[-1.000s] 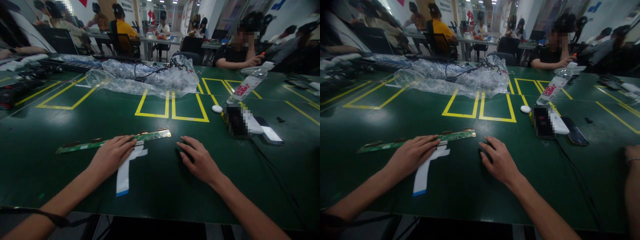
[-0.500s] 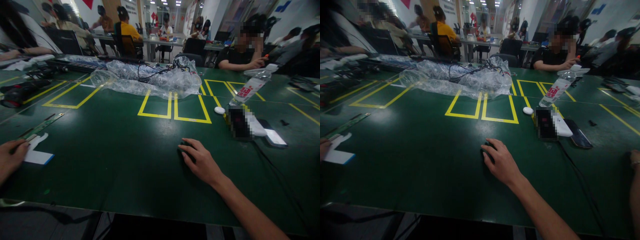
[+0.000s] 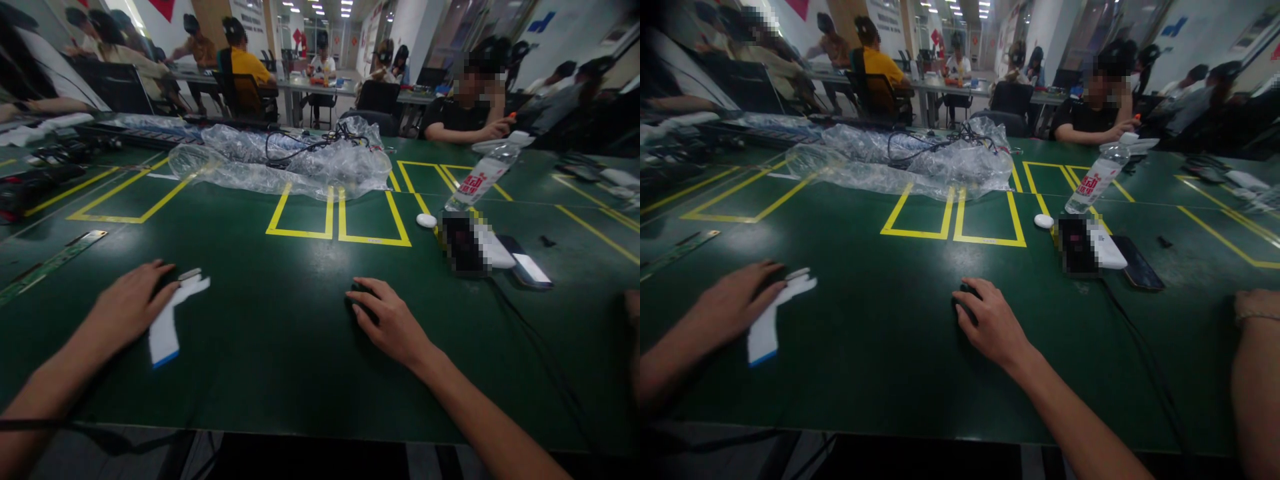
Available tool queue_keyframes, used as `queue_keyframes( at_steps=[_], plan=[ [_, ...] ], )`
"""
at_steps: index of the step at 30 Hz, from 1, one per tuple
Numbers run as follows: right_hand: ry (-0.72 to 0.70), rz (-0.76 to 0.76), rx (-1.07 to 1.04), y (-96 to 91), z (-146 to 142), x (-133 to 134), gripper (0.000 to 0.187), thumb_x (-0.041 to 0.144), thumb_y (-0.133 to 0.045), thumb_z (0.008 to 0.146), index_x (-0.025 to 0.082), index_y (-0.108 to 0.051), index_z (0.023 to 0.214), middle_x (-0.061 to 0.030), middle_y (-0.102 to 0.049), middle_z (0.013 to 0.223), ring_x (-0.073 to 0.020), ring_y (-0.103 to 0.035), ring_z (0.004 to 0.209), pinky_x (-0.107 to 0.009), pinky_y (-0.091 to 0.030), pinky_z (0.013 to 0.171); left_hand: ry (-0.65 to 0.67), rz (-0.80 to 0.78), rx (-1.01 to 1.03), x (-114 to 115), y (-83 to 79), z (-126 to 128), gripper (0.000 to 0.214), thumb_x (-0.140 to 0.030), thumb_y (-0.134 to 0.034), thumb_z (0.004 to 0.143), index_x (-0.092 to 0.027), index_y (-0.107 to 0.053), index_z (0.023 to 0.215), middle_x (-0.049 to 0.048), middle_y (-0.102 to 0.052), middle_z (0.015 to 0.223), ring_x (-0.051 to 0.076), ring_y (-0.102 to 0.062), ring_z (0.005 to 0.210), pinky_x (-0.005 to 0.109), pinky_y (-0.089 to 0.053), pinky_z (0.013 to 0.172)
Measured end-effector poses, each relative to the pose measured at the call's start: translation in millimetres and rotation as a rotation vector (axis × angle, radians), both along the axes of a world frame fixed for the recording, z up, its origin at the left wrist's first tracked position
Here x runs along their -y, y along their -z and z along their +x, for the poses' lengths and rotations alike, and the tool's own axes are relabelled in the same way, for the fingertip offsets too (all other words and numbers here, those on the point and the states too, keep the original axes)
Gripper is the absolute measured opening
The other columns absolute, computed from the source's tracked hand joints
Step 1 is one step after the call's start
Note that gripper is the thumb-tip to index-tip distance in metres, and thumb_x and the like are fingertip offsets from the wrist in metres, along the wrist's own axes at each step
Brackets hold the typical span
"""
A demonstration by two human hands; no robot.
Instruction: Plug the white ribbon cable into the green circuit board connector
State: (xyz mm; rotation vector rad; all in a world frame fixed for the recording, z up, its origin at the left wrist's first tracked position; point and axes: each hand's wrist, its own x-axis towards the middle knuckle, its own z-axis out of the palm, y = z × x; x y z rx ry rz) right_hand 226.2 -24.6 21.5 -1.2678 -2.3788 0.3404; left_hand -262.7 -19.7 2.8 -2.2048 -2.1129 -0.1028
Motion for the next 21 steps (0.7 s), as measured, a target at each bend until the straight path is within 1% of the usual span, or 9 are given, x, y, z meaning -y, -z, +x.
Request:
queue_keyframes(
  at_steps=[2, 3, 5, 7, 9, 12, 16, 19, 21],
  plan=[
    [0.002, 0.001, 0.007, 1.8, 0.1, -0.5, 0.032, 0.025, -0.050, 0.097, 0.020, -0.064, 0.126, -0.0140, -0.057, 0.138, -0.0277, -0.049, 0.132, -0.051, -0.045, 0.106, 0.164, -0.044, 0.012, -10.0, 3.1, 63.1, 0.063, -0.054, -0.026, 0.100, -0.011, -0.045, 0.141, 0.0166, -0.042, 0.151, 0.032, -0.039, 0.140, 0.052, -0.036, 0.115],
    [0.003, 0.002, 0.011, 2.8, 0.0, -0.8, 0.033, 0.025, -0.050, 0.097, 0.020, -0.064, 0.127, -0.0140, -0.057, 0.138, -0.0280, -0.049, 0.132, -0.052, -0.044, 0.106, 0.238, -0.034, 0.023, -14.6, 2.9, 97.8, 0.063, -0.054, -0.027, 0.099, -0.012, -0.045, 0.143, 0.0169, -0.040, 0.153, 0.032, -0.036, 0.142, 0.053, -0.034, 0.116],
    [0.002, 0.008, 0.022, 4.8, -0.7, -1.0, 0.034, 0.026, -0.051, 0.097, 0.020, -0.063, 0.128, -0.0138, -0.057, 0.139, -0.0285, -0.049, 0.131, -0.052, -0.044, 0.106, 0.351, -0.051, 0.042, -21.8, 0.9, 161.8, 0.060, -0.053, -0.031, 0.099, -0.018, -0.042, 0.146, 0.0139, -0.037, 0.156, 0.031, -0.033, 0.145, 0.054, -0.033, 0.117],
    [0.001, 0.020, 0.036, 5.8, -2.0, -0.5, 0.035, 0.026, -0.051, 0.096, 0.021, -0.062, 0.130, -0.0136, -0.057, 0.139, -0.0289, -0.049, 0.131, -0.053, -0.043, 0.106, 0.423, -0.054, 0.066, -26.5, -1.5, 208.8, 0.058, -0.053, -0.034, 0.099, -0.021, -0.041, 0.147, 0.0128, -0.037, 0.156, 0.031, -0.033, 0.145, 0.054, -0.034, 0.116],
    [0.001, 0.031, 0.056, 5.7, -3.8, 0.7, 0.037, 0.027, -0.052, 0.096, 0.021, -0.061, 0.132, -0.0138, -0.057, 0.138, -0.0294, -0.049, 0.131, -0.053, -0.043, 0.106, 0.468, -0.043, 0.088, -29.0, -3.1, 236.0, 0.058, -0.052, -0.037, 0.098, -0.021, -0.042, 0.147, 0.0139, -0.039, 0.155, 0.032, -0.034, 0.144, 0.054, -0.035, 0.115],
    [-0.002, 0.046, 0.093, 4.6, -6.0, 2.7, 0.039, 0.027, -0.052, 0.095, 0.021, -0.061, 0.133, -0.0147, -0.057, 0.139, -0.0301, -0.049, 0.131, -0.053, -0.043, 0.106, 0.491, -0.036, 0.112, -30.0, -4.4, 249.4, 0.058, -0.052, -0.037, 0.098, -0.019, -0.043, 0.145, 0.0151, -0.040, 0.154, 0.033, -0.034, 0.144, 0.054, -0.036, 0.114],
    [-0.002, 0.053, 0.131, 3.7, -6.7, 4.0, 0.038, 0.027, -0.052, 0.096, 0.021, -0.062, 0.133, -0.0151, -0.055, 0.141, -0.0303, -0.047, 0.132, -0.052, -0.041, 0.108, 0.502, -0.046, 0.144, -27.8, -5.9, 243.8, 0.059, -0.055, -0.032, 0.099, -0.022, -0.041, 0.146, 0.0119, -0.040, 0.154, 0.031, -0.035, 0.144, 0.055, -0.036, 0.115],
    [0.002, 0.043, 0.133, 3.1, -5.7, 3.7, 0.038, 0.026, -0.051, 0.096, 0.021, -0.063, 0.133, -0.0147, -0.055, 0.141, -0.0304, -0.047, 0.133, -0.053, -0.042, 0.108, 0.458, -0.060, 0.149, -26.5, -5.1, 221.3, 0.056, -0.053, -0.028, 0.100, -0.027, -0.038, 0.148, 0.0090, -0.039, 0.155, 0.028, -0.036, 0.144, 0.054, -0.036, 0.115],
    [-0.002, 0.033, 0.128, 2.5, -5.1, 3.2, 0.038, 0.027, -0.051, 0.097, 0.022, -0.062, 0.133, -0.0146, -0.055, 0.142, -0.0306, -0.047, 0.133, -0.053, -0.042, 0.108, 0.378, -0.049, 0.122, -25.8, -3.0, 188.3, 0.055, -0.051, -0.029, 0.101, -0.026, -0.039, 0.148, 0.0100, -0.039, 0.156, 0.029, -0.037, 0.143, 0.054, -0.038, 0.113]
  ],
)
